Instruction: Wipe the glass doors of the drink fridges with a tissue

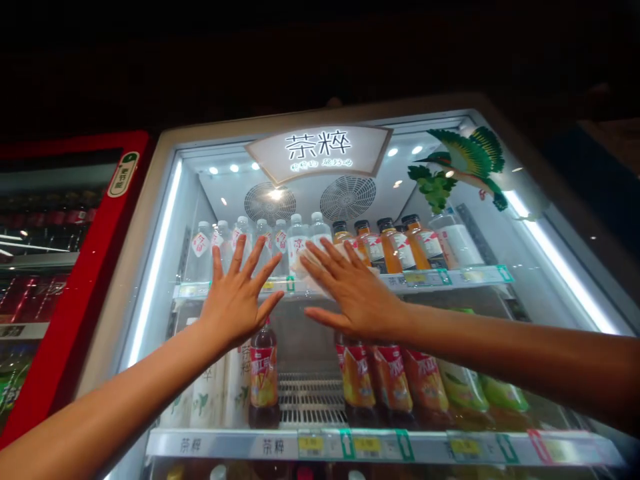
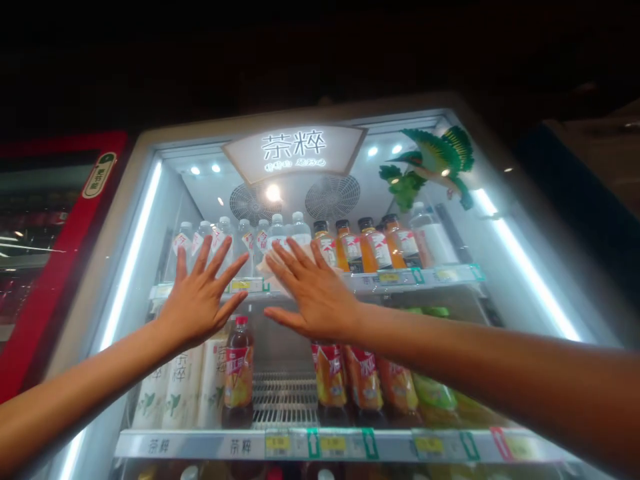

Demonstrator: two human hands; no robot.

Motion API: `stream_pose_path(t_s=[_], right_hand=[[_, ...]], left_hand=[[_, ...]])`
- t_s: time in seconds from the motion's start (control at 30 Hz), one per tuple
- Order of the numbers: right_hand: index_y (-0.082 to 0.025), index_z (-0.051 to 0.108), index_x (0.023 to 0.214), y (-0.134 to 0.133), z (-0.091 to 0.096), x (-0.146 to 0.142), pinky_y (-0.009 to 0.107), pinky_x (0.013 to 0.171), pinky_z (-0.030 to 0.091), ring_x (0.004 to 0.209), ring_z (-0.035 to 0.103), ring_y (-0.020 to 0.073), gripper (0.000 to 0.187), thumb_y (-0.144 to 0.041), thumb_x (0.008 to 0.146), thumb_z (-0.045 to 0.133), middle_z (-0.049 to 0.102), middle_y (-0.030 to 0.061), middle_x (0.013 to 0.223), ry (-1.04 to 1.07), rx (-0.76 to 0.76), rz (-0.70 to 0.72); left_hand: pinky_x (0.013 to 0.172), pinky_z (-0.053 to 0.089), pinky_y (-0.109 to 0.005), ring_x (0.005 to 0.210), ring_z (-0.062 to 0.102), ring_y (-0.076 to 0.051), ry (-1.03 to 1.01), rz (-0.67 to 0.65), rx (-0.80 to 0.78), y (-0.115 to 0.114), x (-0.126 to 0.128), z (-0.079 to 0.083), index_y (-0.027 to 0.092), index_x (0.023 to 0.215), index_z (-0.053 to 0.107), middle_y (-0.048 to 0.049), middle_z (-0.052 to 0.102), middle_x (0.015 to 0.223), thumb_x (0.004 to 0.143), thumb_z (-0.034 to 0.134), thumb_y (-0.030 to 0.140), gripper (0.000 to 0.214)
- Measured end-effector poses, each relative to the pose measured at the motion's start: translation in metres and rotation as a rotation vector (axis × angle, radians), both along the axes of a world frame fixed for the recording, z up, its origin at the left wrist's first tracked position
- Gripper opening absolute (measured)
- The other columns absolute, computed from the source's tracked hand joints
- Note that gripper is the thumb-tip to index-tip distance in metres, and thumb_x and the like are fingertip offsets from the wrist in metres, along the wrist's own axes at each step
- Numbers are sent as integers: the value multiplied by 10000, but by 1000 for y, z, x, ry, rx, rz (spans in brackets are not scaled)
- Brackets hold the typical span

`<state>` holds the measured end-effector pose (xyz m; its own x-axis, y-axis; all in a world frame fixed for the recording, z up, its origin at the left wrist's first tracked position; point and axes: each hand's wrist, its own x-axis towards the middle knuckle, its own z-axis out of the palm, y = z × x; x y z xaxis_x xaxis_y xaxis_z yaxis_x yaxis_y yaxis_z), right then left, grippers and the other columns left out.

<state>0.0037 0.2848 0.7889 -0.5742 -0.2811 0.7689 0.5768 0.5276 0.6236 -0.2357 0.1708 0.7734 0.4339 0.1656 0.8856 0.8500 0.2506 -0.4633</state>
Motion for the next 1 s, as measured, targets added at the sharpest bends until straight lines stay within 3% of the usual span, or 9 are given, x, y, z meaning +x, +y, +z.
stream_pose_path(t_s=[0.07,0.2,0.27,0.4,0.5,0.57,0.73,0.87,1.0], right_hand=[[-288,32,1663,-12,0,-26,625,1300,146,1613,98,313,874,-745,978,328,186,57,1737,-26,-14,-11],[-256,122,1653,-33,8,-77,659,1292,109,1615,42,333,831,-737,991,268,114,82,1746,121,-126,-53],[-235,134,1651,-42,9,-99,646,1299,102,1616,29,332,851,-744,986,286,114,86,1746,78,-101,-53],[-274,59,1660,-51,15,-127,616,1309,116,1618,51,305,870,-743,980,332,156,65,1741,-90,-15,-49],[-332,-34,1654,-52,25,-136,669,1289,112,1614,67,328,846,-717,990,321,118,52,1745,31,-65,-53],[-312,-42,1657,-54,25,-141,683,1281,115,1612,52,348,869,-722,986,330,102,69,1745,78,-72,-54],[-291,73,1662,-59,20,-142,607,1310,114,1620,51,291,868,-736,977,370,153,54,1742,-114,18,-99],[-268,157,1654,-57,24,-136,687,1274,125,1612,62,349,801,-706,1004,321,119,63,1747,73,-50,-141],[-212,198,1649,-57,6,-128,645,1290,149,1613,65,346,853,-737,991,332,136,86,1742,-67,30,-130]], left_hand=[[1227,72,-781,1619,38,-372,5,5,-1,-7,-24,0,378,1620,252,-58,170,1746,1017,406,553,647],[1232,53,-777,1619,27,-374,-5,-8,-2,-21,-69,-1,390,1624,239,-48,168,1747,1015,406,558,653],[1233,57,-777,1618,40,-374,-2,-14,7,-28,-90,-4,397,1623,239,-45,185,1743,1015,412,551,651],[1220,97,-793,1613,83,-384,28,-5,25,-40,-127,-8,378,1618,263,-57,198,1739,1018,396,565,643],[1202,124,-811,1613,81,-389,18,-4,33,-45,-143,-9,355,1609,297,-68,191,1738,1022,376,574,631],[1198,131,-814,1613,75,-391,7,-19,29,-46,-149,-9,350,1611,294,-71,183,1739,1023,378,570,633],[1204,144,-803,1613,71,-389,22,-49,37,-43,-151,-6,352,1615,276,-71,191,1738,1024,405,541,634],[1204,155,-804,1612,81,-392,50,-57,57,-38,-144,0,350,1619,261,-75,187,1738,1023,407,544,644],[1216,142,-798,1614,71,-387,64,-62,45,-33,-129,6,359,1622,255,-65,183,1740,1021,390,566,650]])
